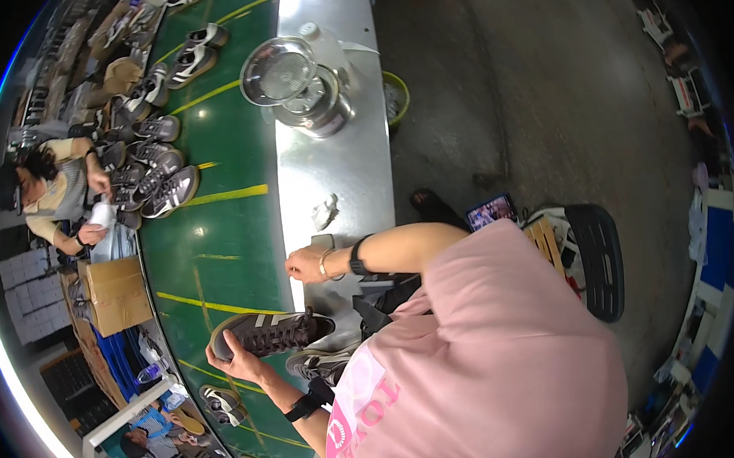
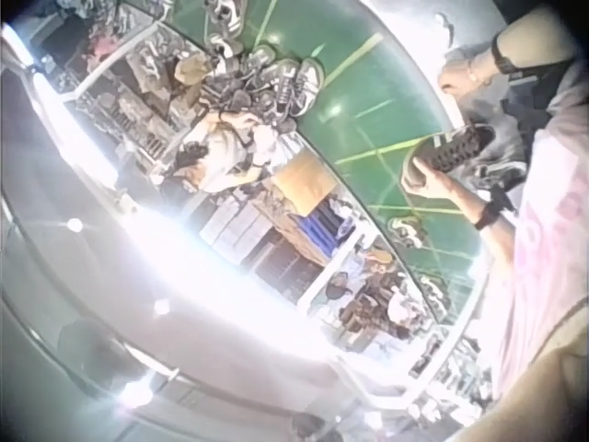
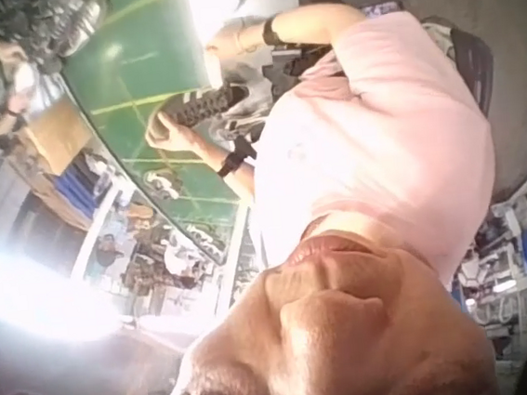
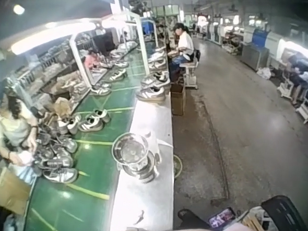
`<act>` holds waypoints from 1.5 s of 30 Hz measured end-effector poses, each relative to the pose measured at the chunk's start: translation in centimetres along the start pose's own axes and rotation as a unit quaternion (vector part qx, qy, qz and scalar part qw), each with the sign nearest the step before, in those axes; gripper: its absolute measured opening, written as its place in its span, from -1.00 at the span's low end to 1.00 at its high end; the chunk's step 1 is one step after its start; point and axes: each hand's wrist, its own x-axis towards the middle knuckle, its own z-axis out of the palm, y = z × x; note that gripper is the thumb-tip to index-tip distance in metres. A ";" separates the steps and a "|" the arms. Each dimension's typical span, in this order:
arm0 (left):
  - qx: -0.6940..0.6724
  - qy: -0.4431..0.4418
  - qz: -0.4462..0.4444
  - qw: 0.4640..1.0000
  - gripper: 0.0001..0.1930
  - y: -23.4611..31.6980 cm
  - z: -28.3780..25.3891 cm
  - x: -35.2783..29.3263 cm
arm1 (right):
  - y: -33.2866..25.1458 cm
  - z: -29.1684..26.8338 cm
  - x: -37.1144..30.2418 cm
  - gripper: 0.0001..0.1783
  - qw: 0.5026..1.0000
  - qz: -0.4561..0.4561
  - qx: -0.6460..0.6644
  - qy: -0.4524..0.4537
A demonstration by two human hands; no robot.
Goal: Inspecting and cleaning finished shoes on a factory production line.
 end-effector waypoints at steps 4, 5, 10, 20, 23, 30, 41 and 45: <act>-0.010 -0.002 0.009 1.000 -0.40 0.5 1.1 -0.6 | -4.3 -11.9 0.0 -0.92 0.966 -0.167 -0.073 0.181; -0.013 -0.001 0.013 1.000 -0.41 0.5 1.1 -0.7 | -5.6 -15.3 0.3 -0.90 0.947 -0.202 -0.084 0.236; 0.026 0.038 0.022 0.999 -0.49 2.1 2.0 -1.4 | -10.3 -30.3 2.1 -0.92 0.825 -0.214 -0.306 0.424; 0.031 0.062 0.024 0.997 -0.51 1.9 2.3 -0.9 | -10.1 -30.4 0.8 -0.83 0.928 -0.144 -0.247 0.239; 0.036 0.066 0.019 0.997 -0.50 2.6 3.0 -0.6 | -5.3 -25.0 -1.0 -0.68 0.929 -0.196 -0.308 0.057; 0.064 0.128 0.031 0.989 -0.50 1.9 2.7 0.2 | 3.8 -17.7 -2.7 -0.65 0.940 -0.168 -0.295 -0.011; 0.099 0.248 -0.004 0.964 -0.49 0.4 0.8 0.8 | -6.3 -7.3 -0.6 -0.66 0.892 -0.373 -0.150 -0.205; 0.125 0.272 0.012 0.954 -0.49 0.6 1.3 0.5 | -6.4 -1.8 -0.2 -0.76 0.796 -0.426 -0.253 -0.347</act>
